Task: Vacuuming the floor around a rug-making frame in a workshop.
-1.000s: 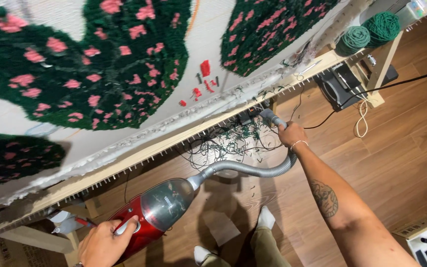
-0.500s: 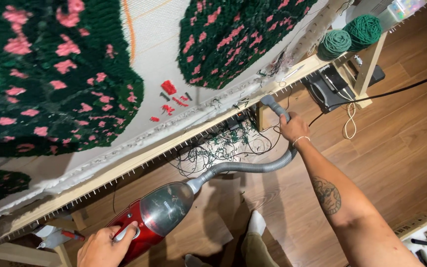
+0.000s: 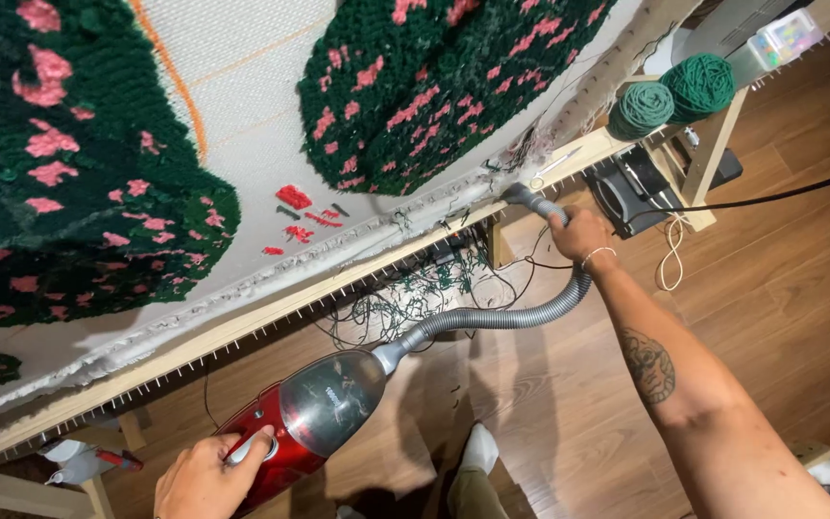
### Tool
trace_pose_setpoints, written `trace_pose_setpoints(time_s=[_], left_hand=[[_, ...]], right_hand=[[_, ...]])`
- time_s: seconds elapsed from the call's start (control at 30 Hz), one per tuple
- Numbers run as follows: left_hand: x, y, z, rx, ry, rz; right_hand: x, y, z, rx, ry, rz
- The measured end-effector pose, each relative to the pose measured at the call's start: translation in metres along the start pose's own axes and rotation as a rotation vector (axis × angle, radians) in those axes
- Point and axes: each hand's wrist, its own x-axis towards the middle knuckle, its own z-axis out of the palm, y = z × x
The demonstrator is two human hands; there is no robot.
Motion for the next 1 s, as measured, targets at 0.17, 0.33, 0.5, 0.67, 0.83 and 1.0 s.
trace_pose_setpoints(time_s=[0.17,0.33,0.5,0.67,0.83,1.0], left_hand=[[-0.008,0.016,0.000,0.013,0.010,-0.005],[-0.005,0.016,0.004,0.049,-0.003,-0.016],[-0.016,0.016,-0.005,0.059,-0.014,-0.028],[-0.018,-0.005,-0.003,0.061,-0.007,-0.060],[-0.015,-0.032,-0.005,0.099,-0.072,-0.108],[-0.022,-0.055,0.000,0.092,-0.121,-0.106]], right_hand=[[0.014,-0.009,0.016,-0.111,-0.227,-0.206],[-0.002,-0.046,0.017,-0.212,-0.398,-0.346],[-0.015,-0.076,0.042,-0.144,-0.459,-0.418],[-0.048,-0.129,0.090,-0.118,-0.541,-0.492],[-0.093,-0.194,0.119,-0.096,-0.578,-0.470],[-0.121,-0.191,0.131,-0.147,-0.801,-0.539]])
